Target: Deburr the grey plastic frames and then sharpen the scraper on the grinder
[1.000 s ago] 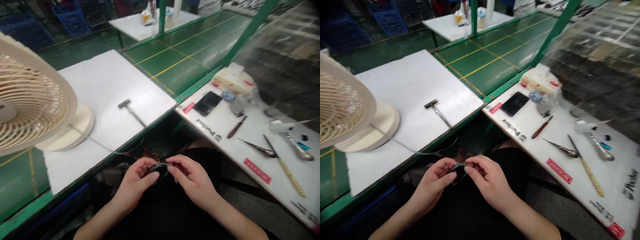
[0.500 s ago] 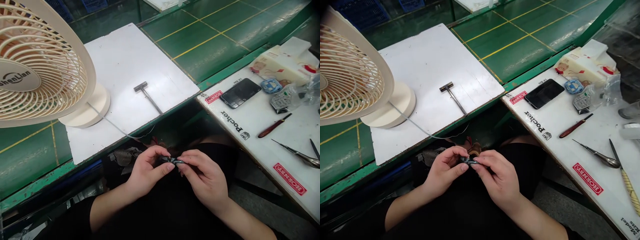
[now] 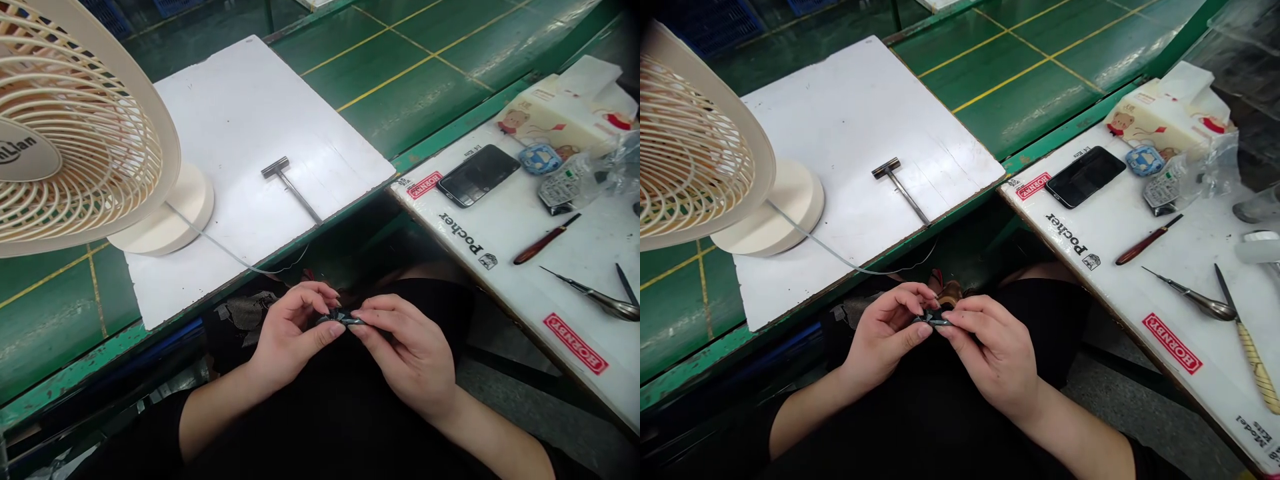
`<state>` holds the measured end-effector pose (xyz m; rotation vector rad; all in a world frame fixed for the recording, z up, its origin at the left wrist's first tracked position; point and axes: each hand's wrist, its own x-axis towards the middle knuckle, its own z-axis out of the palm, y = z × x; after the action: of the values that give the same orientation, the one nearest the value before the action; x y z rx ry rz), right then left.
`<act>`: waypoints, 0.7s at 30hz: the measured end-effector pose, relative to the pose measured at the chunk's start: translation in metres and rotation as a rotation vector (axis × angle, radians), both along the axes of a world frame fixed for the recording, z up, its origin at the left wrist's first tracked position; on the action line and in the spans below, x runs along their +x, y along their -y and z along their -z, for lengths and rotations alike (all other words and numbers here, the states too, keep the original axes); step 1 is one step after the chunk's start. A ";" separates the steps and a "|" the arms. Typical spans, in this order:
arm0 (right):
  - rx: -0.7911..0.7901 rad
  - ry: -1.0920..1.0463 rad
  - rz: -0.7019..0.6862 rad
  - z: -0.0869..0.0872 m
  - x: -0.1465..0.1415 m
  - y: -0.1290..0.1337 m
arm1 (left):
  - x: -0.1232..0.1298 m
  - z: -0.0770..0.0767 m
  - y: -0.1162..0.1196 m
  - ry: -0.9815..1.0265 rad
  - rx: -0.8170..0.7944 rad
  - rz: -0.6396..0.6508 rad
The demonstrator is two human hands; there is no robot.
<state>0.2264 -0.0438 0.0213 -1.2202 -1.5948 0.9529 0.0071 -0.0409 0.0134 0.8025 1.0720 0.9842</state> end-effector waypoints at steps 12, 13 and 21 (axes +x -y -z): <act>-0.721 -0.365 0.140 0.022 0.003 -0.012 | 0.001 -0.004 -0.008 0.302 -0.511 0.158; -0.734 -0.386 0.133 0.022 0.003 -0.011 | 0.001 -0.003 -0.008 0.305 -0.525 0.160; -0.782 -0.484 0.145 0.020 0.001 -0.013 | 0.003 0.003 -0.009 0.317 -0.551 0.139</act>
<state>0.2276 -0.0311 0.0014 -1.4304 -0.7423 1.7041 0.0099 -0.0318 0.0109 0.2536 0.9318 0.6242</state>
